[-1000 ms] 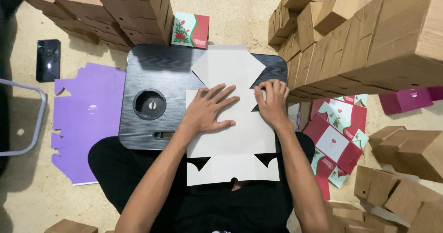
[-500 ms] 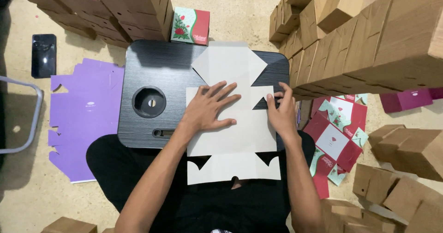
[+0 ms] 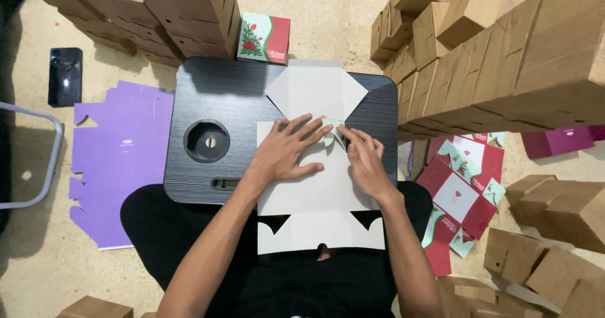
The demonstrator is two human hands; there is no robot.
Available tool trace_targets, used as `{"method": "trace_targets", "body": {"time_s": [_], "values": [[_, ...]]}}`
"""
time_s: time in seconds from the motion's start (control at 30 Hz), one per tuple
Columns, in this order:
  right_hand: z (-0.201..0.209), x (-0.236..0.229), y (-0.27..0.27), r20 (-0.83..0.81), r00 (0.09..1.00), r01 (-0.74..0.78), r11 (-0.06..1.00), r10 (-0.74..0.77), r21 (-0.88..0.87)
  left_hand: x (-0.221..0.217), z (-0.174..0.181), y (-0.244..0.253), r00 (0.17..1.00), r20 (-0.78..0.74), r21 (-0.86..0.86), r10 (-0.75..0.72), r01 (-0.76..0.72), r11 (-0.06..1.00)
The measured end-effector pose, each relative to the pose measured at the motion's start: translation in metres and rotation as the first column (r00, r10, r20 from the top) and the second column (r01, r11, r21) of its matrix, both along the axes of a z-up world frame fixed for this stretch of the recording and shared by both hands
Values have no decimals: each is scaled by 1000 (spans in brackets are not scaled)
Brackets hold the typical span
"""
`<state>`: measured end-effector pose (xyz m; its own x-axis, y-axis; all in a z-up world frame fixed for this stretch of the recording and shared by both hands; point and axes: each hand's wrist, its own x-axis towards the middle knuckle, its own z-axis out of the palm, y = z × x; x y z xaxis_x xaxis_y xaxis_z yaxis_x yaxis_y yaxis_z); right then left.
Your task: The person assembles a flat-pack cardboard box by folding along pre-scored lines and tucking flaps to form a closed container. They repeat the process with a second box, placing each finished unit aside.
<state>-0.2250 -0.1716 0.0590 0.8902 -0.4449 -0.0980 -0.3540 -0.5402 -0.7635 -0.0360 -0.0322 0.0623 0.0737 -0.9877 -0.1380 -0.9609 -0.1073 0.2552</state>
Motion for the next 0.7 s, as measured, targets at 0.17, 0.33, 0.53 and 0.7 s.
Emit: {"method": "trace_targets", "body": {"time_s": [0.17,0.33,0.53,0.7], "values": [[3,-5,9,-102,992,-86,990,74,-114,0,0,0,999,-40,-13,11,-12,1000],[1,-13,13,-277,953,-213,924,125,-316,0,-1,2,995,-84,-37,58,-61,997],[5,1,7,-347,936,-191,907,53,-376,-1,-7,1,990,-105,-55,90,-96,994],[5,16,-1,-334,942,-169,919,45,-355,-1,-19,3,985,-103,-87,138,-148,985]]}}
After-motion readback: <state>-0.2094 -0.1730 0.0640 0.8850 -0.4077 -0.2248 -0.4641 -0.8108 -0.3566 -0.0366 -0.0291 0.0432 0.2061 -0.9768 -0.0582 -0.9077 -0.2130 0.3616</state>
